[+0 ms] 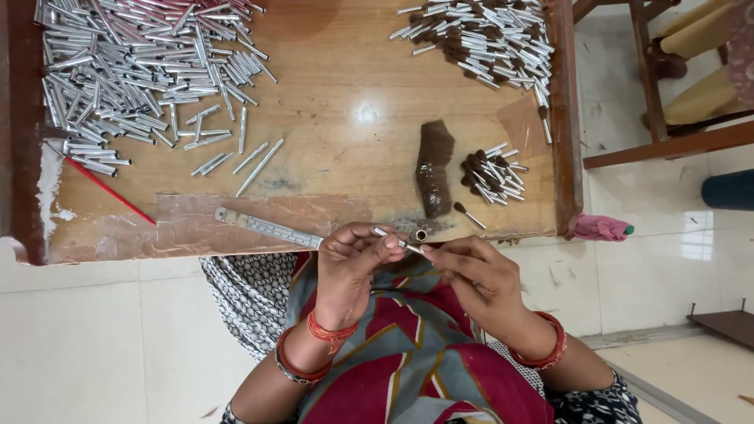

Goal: The person sits at a wooden table and repeatedly picks up small silver metal tubes and dark brown cylindrical pieces. They insert the brown pieces into the metal tubes by hand, then place the assembled items into a pile on the table.

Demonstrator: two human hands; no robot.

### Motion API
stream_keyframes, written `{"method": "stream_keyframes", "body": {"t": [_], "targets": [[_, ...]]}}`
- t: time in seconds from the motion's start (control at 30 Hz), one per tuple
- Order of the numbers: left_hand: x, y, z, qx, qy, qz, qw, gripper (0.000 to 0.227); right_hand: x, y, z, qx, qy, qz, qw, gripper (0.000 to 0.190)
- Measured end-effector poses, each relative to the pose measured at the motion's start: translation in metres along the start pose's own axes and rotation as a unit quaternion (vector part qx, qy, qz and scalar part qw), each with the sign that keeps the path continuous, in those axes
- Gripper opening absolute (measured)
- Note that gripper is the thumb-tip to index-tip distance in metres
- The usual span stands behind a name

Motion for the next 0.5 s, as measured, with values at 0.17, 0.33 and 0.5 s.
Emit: {"method": "stream_keyframes", "body": {"t": [0.17, 0.33, 0.5], "targets": [[-0.002, 0.004, 0.005, 0.008, -0.025, 0.017, 1.000, 0.013, -0.001, 0.000, -0.002, -0.009, -0.015, -0.002, 1.000, 0.051], [0.000, 0.000, 0.002, 0.021, -0.058, 0.047, 0.997, 0.015, -0.001, -0.001, 0.000, -0.007, -0.004, -0.006, 1.000, 0.051], [-0.003, -0.002, -0.021, -0.052, -0.146, 0.036, 0.987, 0.018, -0.004, 0.003, -0.002, -0.043, -0.027, 0.010, 0.999, 0.050]]}}
Point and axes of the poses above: each hand's wrist, its own x-axis away from the middle knuckle, its own y-axis out of the back of the hand, z = x × y, the point moved 10 cm from there along -x, towards the middle knuckle, and after that the axes turned 8 degrees about -z, right-handed, at the moved point
